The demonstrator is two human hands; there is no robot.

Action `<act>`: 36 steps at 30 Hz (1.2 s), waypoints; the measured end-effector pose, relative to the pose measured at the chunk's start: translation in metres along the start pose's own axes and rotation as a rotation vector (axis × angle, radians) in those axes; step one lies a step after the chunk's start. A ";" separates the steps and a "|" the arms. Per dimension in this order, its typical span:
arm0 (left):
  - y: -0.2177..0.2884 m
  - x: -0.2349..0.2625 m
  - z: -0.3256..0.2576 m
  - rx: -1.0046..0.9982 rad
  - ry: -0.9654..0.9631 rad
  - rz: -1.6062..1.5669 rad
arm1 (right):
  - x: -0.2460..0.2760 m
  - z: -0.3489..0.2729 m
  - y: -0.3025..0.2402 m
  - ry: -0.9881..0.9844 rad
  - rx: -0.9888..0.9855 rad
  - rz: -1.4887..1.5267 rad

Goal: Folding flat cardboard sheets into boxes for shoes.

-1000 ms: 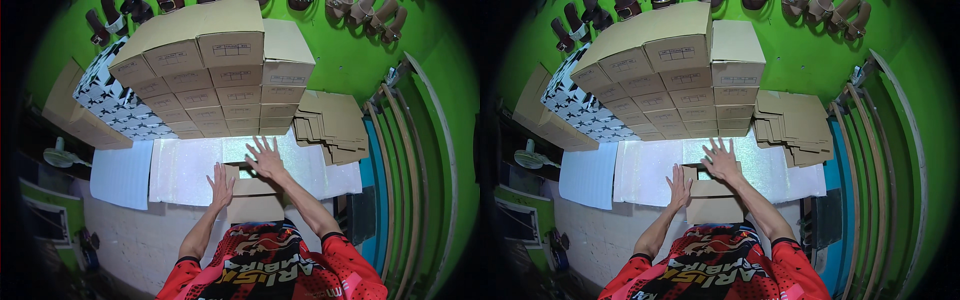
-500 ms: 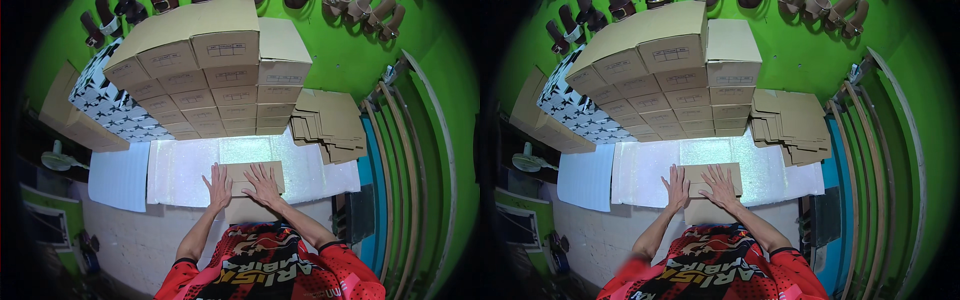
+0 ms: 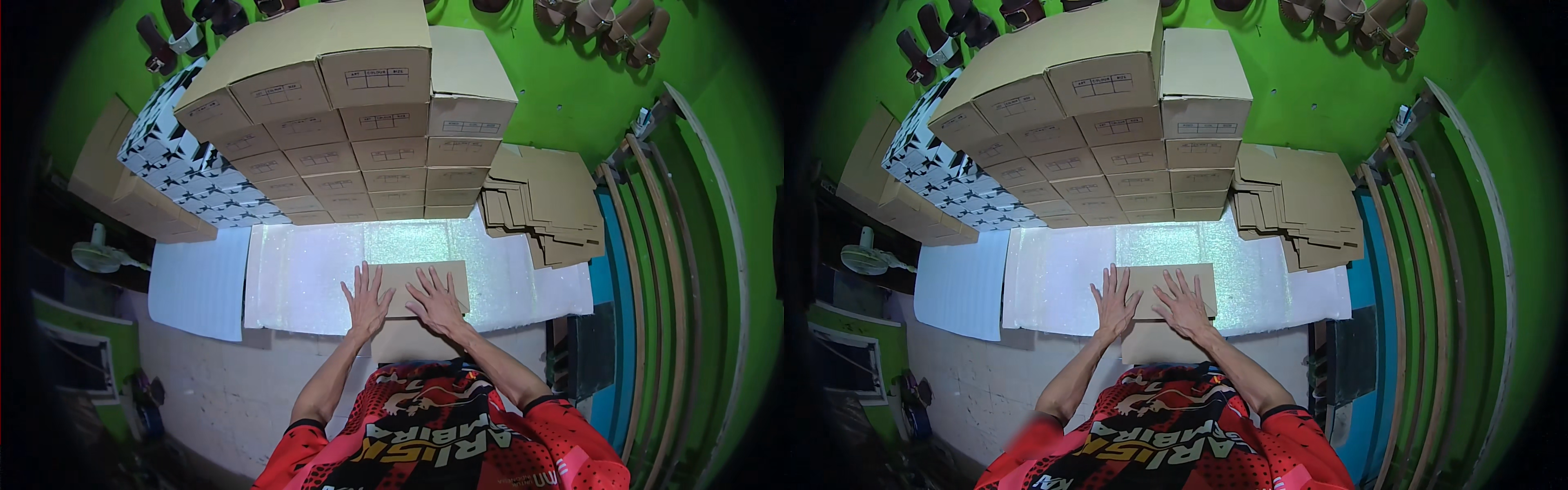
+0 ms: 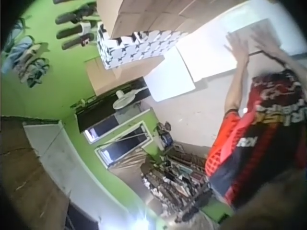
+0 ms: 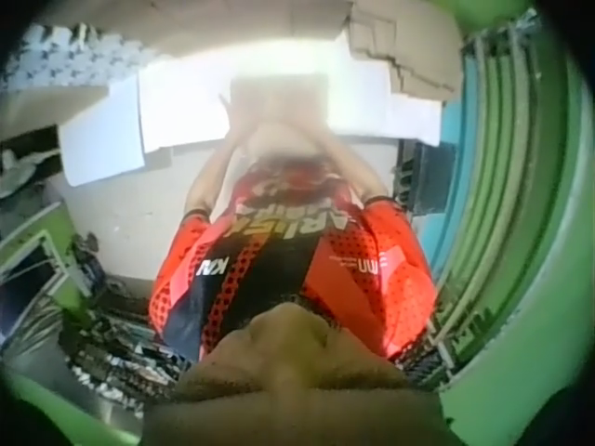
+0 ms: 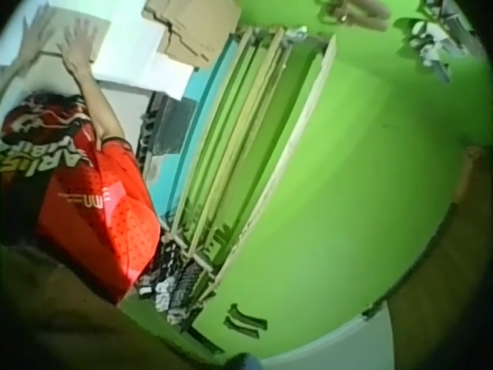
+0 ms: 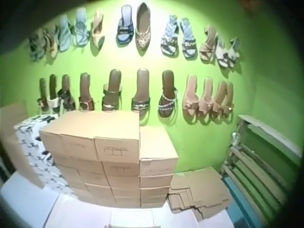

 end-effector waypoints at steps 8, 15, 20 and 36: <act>0.004 0.002 0.003 0.070 0.005 -0.031 | 0.034 0.033 0.030 0.171 -0.037 -0.043; 0.051 -0.004 -0.019 -0.317 0.021 0.119 | 0.025 0.034 0.034 0.141 -0.056 -0.142; 0.052 -0.016 -0.043 -0.330 0.059 0.020 | 0.024 0.036 0.034 0.140 -0.074 -0.124; 0.018 -0.013 -0.053 -0.086 0.081 -0.075 | 0.025 0.071 0.005 0.095 -0.061 -0.032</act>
Point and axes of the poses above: each hand's wrist, its own z-axis towards the middle knuckle, its own x-axis out of the back of the hand, y = z × x, the point moved 5 cm from there along z, towards the middle knuckle, and after that the axes turned 9 degrees about -y, right-handed, at the moved point
